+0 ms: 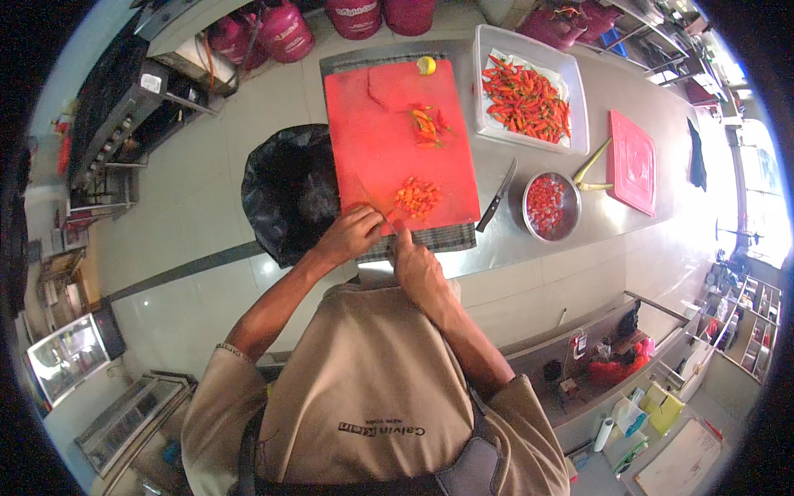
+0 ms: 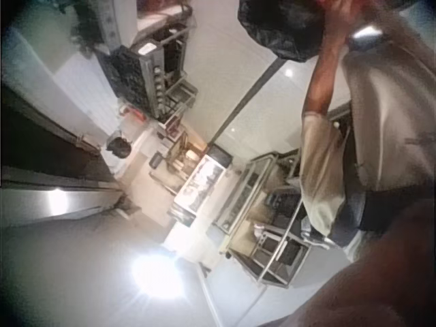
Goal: The person empties chili peppers from a plastic bag into a container, then chops the chili peppers on a cutting board using a knife and adds them to a bowl containing chopped onions.
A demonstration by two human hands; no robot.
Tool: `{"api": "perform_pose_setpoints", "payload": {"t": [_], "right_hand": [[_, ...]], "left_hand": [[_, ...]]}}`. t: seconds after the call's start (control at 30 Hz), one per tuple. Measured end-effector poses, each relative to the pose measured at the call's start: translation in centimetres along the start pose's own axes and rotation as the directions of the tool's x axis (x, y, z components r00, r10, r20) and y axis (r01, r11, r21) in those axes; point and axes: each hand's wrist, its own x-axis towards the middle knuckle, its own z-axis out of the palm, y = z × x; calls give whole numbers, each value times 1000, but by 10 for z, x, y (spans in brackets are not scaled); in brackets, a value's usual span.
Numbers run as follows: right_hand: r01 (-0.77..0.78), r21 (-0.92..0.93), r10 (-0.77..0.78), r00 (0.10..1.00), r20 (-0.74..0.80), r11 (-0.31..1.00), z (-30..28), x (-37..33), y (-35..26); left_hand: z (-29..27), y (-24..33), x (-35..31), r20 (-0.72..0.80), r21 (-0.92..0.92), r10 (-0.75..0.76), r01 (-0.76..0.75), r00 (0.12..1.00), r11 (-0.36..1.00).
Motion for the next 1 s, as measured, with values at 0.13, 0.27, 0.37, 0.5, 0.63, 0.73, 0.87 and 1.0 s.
{"api": "perform_pose_setpoints", "payload": {"t": [0.13,0.27,0.37,0.5,0.63,0.73,0.87,1.0], "right_hand": [[57,-39,-58,998,-24,998,10,10,12],[19,-71,-16,999,48,997,-23,-1,-10],[5,-39,-3,999,33,999,-19,-8,-15],[52,-22,-53,998,-44,998,22,10,15],[35,-27,-33,997,65,999,-20,5,-9],[-24,16,23,998,58,1000,-3,-2,-14],[-11,78,9,1000,26,997,15,2,-2],[21,-25,-21,1000,4,999,-3,14,4]], "left_hand": [[3,-3,4,-59,-19,19,-20,998,1000],[1,-2,-5,33,-4,-90,90,995,996],[0,2,-2,2,-27,-38,38,999,999],[9,-5,2,-95,-31,-5,2,995,1000],[4,2,-4,-75,-13,-66,65,995,998],[13,-1,-6,-70,-30,-152,150,986,988],[13,5,-5,-100,-28,-134,132,986,991],[12,-2,-10,-145,-65,-149,141,978,988]]}}
